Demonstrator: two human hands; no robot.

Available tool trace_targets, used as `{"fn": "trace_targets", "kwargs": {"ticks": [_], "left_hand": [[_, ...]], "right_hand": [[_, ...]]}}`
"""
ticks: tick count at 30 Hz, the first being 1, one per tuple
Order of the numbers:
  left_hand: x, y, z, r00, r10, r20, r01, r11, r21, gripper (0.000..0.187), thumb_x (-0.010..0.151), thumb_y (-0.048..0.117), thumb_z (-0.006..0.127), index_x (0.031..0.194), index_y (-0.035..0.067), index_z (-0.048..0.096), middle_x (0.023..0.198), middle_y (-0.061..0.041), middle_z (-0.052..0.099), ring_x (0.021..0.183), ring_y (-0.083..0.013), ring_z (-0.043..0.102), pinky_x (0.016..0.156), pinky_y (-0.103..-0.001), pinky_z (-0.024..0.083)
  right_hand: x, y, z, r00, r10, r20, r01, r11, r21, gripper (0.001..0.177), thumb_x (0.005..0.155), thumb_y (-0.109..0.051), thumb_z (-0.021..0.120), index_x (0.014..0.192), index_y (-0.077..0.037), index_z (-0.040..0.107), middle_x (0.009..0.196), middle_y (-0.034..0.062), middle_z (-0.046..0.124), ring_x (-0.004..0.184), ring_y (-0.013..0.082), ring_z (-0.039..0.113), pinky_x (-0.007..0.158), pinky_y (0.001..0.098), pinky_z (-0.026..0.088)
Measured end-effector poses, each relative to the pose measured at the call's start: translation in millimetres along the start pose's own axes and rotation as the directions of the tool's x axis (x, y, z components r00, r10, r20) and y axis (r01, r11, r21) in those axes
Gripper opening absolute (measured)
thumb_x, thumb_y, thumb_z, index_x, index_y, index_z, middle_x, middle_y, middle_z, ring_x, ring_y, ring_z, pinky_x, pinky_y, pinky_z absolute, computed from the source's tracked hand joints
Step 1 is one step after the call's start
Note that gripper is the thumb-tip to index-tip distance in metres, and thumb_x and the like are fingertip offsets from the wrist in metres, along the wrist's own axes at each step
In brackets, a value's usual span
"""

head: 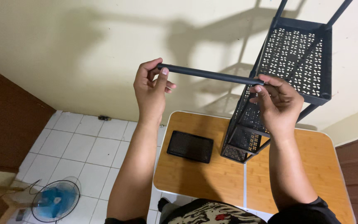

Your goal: The person assembles a black metal shelving unit by inserting vertical poles into the perforated shelves and securing them with plastic fasteners. They repeatedly attach and detach components while working on a wooden table.

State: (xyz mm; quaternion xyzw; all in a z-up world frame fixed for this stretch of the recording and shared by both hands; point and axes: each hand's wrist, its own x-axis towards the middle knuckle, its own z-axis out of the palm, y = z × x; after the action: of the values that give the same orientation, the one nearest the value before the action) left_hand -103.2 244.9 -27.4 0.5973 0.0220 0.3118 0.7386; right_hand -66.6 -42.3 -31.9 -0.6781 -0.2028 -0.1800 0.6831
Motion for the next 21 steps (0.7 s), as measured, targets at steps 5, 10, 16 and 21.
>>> {"fn": "trace_targets", "kwargs": {"ticks": [5, 10, 16, 21], "left_hand": [[7.9, -10.3, -15.6, 1.000, 0.008, 0.020, -0.008, 1.000, 0.008, 0.029, 0.102, 0.014, 0.068, 0.127, 0.003, 0.060, 0.098, -0.004, 0.068, 0.067, -0.0104, 0.068, 0.059, -0.023, 0.052], [20.0, -20.0, -34.5, 0.998, -0.023, 0.055, 0.023, 1.000, 0.013, 0.028, 0.100, 0.013, 0.068, 0.125, 0.003, 0.060, 0.100, -0.006, 0.069, 0.065, -0.0103, 0.068, 0.056, -0.023, 0.050], [40.7, -36.1, -64.7, 0.990, -0.075, 0.117, 0.069, 0.996, 0.051, 0.026, 0.100, 0.011, 0.067, 0.123, 0.004, 0.059, 0.101, -0.007, 0.069, 0.064, -0.0101, 0.069, 0.053, -0.022, 0.050], [48.7, -49.3, -86.1, 0.976, -0.131, 0.173, 0.112, 0.987, 0.113, 0.025, 0.098, 0.010, 0.069, 0.121, 0.003, 0.061, 0.096, -0.005, 0.071, 0.061, -0.0096, 0.068, 0.050, -0.022, 0.048]], "right_hand": [[0.4, 9.0, 14.7, 1.000, 0.011, -0.017, -0.011, 0.999, -0.031, 0.024, 0.104, 0.007, 0.064, 0.127, 0.011, 0.064, 0.111, 0.0154, 0.073, 0.102, 0.0189, 0.075, 0.079, 0.0277, 0.065], [-5.6, 19.2, 36.9, 0.997, 0.055, -0.055, -0.056, 0.998, -0.007, 0.026, 0.102, 0.006, 0.063, 0.128, 0.010, 0.064, 0.116, 0.0156, 0.072, 0.106, 0.0201, 0.075, 0.080, 0.0277, 0.066], [-14.6, 36.1, 75.2, 0.983, 0.107, -0.149, -0.124, 0.986, -0.108, 0.028, 0.101, 0.006, 0.062, 0.129, 0.008, 0.064, 0.121, 0.0170, 0.072, 0.106, 0.0210, 0.075, 0.079, 0.0276, 0.063], [-22.5, 46.8, 97.2, 0.959, 0.161, -0.235, -0.187, 0.977, -0.097, 0.028, 0.101, 0.005, 0.060, 0.129, 0.007, 0.064, 0.119, 0.0168, 0.072, 0.106, 0.0217, 0.076, 0.079, 0.0288, 0.062]]}}
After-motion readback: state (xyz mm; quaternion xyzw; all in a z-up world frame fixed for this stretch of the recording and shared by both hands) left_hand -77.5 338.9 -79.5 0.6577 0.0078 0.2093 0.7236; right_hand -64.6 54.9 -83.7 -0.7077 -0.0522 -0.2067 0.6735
